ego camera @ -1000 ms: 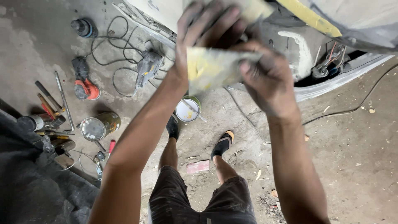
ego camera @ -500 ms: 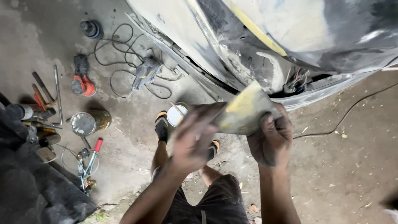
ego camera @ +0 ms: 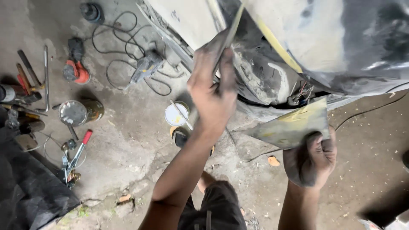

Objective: The person sands the front bumper of a car using a sanding block. They then mix a substance from a tube with a powder in a container using a stick and apply the mixture to the bumper with a putty knife.

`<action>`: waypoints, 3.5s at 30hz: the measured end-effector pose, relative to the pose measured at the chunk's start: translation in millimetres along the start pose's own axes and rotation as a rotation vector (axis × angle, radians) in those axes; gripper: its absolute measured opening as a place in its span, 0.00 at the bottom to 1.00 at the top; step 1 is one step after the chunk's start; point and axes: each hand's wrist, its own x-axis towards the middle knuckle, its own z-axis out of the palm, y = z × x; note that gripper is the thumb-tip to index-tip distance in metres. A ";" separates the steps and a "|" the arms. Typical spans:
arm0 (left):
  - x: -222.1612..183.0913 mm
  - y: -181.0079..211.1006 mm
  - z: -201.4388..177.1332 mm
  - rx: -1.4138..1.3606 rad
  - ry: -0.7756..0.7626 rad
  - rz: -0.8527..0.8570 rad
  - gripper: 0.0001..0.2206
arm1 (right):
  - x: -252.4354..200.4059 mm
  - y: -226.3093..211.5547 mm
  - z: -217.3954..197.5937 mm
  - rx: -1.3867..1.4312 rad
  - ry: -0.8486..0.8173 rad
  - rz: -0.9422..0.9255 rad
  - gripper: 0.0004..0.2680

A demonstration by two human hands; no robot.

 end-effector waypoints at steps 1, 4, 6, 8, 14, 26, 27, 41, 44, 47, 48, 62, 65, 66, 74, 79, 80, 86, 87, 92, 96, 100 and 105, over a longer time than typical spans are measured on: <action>-4.5 0.0 2.8 0.005 0.002 -0.012 0.15 | -4.1 -1.0 0.2 -0.005 0.006 0.011 0.07; 1.4 0.9 19.2 -0.046 0.026 0.043 0.17 | 2.6 -2.5 -1.6 -0.086 0.009 -0.038 0.07; 5.1 7.8 26.0 0.042 0.058 0.070 0.19 | 3.7 -7.7 -6.0 -0.044 -0.060 -0.038 0.04; 6.3 16.0 28.3 0.052 0.059 0.064 0.19 | 5.2 -15.7 -8.4 -0.061 -0.035 -0.038 0.05; 0.7 29.7 54.1 0.141 0.110 -0.007 0.22 | 19.4 -61.4 -11.6 -0.131 -0.027 -0.021 0.06; -99.4 45.7 108.7 0.296 0.071 0.084 0.29 | 37.7 -147.6 -79.8 -0.244 -0.142 -0.034 0.02; -109.9 39.4 119.3 0.290 0.123 0.123 0.28 | 38.2 -152.7 -91.6 -0.243 -0.161 -0.031 0.02; -184.6 87.3 90.2 -0.273 0.197 -0.165 0.15 | 43.4 -146.9 -72.4 -0.218 -0.260 0.086 0.04; -162.6 109.8 44.9 -0.409 0.147 -0.207 0.14 | 52.6 -110.9 -89.3 -0.137 -0.398 0.171 0.04; -127.3 122.7 12.3 -0.223 -0.047 -0.019 0.13 | 57.2 -82.4 -43.2 -0.088 -0.418 0.223 0.03; -115.2 126.8 2.6 -0.031 -0.181 0.037 0.13 | 55.5 -75.7 -17.3 -0.139 -0.342 0.223 0.05; -82.3 80.8 -26.5 0.398 -0.312 0.396 0.14 | 42.4 -11.7 29.0 -0.155 -0.179 -0.072 0.08; -71.1 84.5 -34.4 0.466 -0.433 0.442 0.15 | 42.8 -3.8 38.2 -0.191 -0.135 -0.116 0.08; -67.3 85.3 -37.3 0.475 -0.497 0.464 0.15 | 44.4 -0.7 38.9 -0.185 -0.139 -0.141 0.08; -6.4 -27.1 -56.1 0.183 -0.314 0.534 0.15 | 58.7 2.9 16.3 -0.234 -0.122 -0.133 0.06; 42.6 -104.3 -31.1 0.249 -0.307 0.956 0.12 | 85.3 52.7 52.9 -0.412 -0.474 0.115 0.08; 51.7 -106.7 -28.2 0.238 -0.328 1.017 0.14 | 85.2 61.5 42.0 -0.402 -0.365 0.170 0.10; 65.4 -138.0 -4.7 0.295 -0.268 1.148 0.18 | 98.8 83.2 54.5 -0.481 -0.383 0.046 0.11; 64.2 -143.0 -3.3 0.309 -0.319 1.132 0.19 | 99.3 84.7 53.8 -0.505 -0.359 0.023 0.11; 70.1 -156.3 13.5 0.363 -0.192 1.236 0.18 | 105.7 88.6 54.6 -0.522 -0.335 -0.012 0.10; 71.4 -163.4 23.0 0.375 -0.166 1.255 0.18 | 107.8 92.4 44.4 -0.512 -0.324 -0.007 0.10; 61.3 -163.6 15.1 0.319 -0.264 1.198 0.18 | 106.2 93.6 43.3 -0.562 -0.057 0.096 0.13; 55.9 -155.0 21.9 0.347 -0.199 1.226 0.18 | 107.6 87.2 54.5 -0.518 -0.390 -0.041 0.09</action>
